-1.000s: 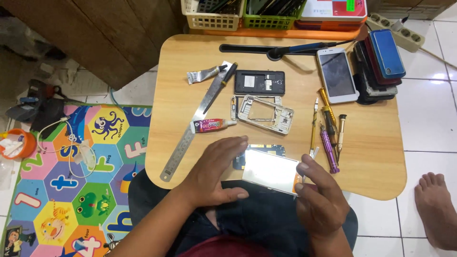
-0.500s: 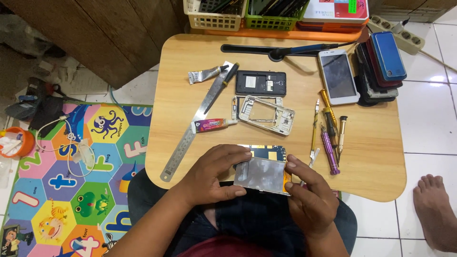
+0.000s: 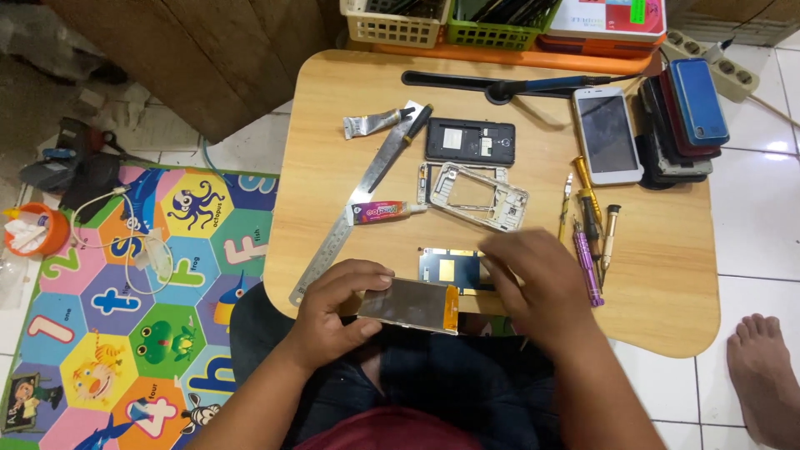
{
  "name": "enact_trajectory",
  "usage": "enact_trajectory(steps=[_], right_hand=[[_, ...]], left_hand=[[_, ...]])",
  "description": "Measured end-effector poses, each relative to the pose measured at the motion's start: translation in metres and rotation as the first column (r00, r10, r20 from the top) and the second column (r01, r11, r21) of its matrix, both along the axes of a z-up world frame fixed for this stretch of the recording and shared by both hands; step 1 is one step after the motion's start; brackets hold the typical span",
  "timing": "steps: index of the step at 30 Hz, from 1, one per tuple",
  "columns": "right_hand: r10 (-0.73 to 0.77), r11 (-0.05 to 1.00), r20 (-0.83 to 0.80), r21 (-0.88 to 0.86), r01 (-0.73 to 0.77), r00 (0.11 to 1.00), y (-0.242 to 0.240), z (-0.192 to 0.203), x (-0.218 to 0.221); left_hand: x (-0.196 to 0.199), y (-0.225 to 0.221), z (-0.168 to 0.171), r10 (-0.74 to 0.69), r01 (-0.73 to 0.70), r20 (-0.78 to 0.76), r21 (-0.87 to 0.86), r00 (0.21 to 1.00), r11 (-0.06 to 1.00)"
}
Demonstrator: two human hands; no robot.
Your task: Using a thin prying tool to carefully remove the LCD panel from a mobile phone chassis.
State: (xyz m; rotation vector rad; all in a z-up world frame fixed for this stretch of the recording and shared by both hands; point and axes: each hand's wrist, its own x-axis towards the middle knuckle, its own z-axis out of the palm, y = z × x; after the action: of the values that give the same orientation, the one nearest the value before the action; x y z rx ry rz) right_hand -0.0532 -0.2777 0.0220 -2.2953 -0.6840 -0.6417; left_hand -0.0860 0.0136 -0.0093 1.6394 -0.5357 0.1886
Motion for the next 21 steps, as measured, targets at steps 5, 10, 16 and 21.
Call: enact_trajectory(steps=[5,10,16,21], right_hand=[[0.081,0.955,-0.2,-0.266,-0.134,0.976,0.043,0.027,0.049],[0.116,0.909,-0.309,-0.351,-0.226,0.944,0.067,0.027,0.07],[0.174,0.911,-0.136,-0.354,-0.212,0.975,0.08,-0.009,0.083],[0.144,0.867,-0.103,-0.465,-0.176,0.984,0.085,-0.018,0.09]], left_hand=[[0.002,0.0,0.009,-0.021,0.02,0.012,0.028,1.0,0.999],[0.002,-0.002,0.014,-0.024,0.016,0.065,0.116,0.998,0.993],[0.0,-0.003,0.013,-0.048,0.037,0.071,0.142,0.996,0.989],[0.002,-0.004,0.016,-0.036,0.022,0.088,0.155,0.995,0.988]])
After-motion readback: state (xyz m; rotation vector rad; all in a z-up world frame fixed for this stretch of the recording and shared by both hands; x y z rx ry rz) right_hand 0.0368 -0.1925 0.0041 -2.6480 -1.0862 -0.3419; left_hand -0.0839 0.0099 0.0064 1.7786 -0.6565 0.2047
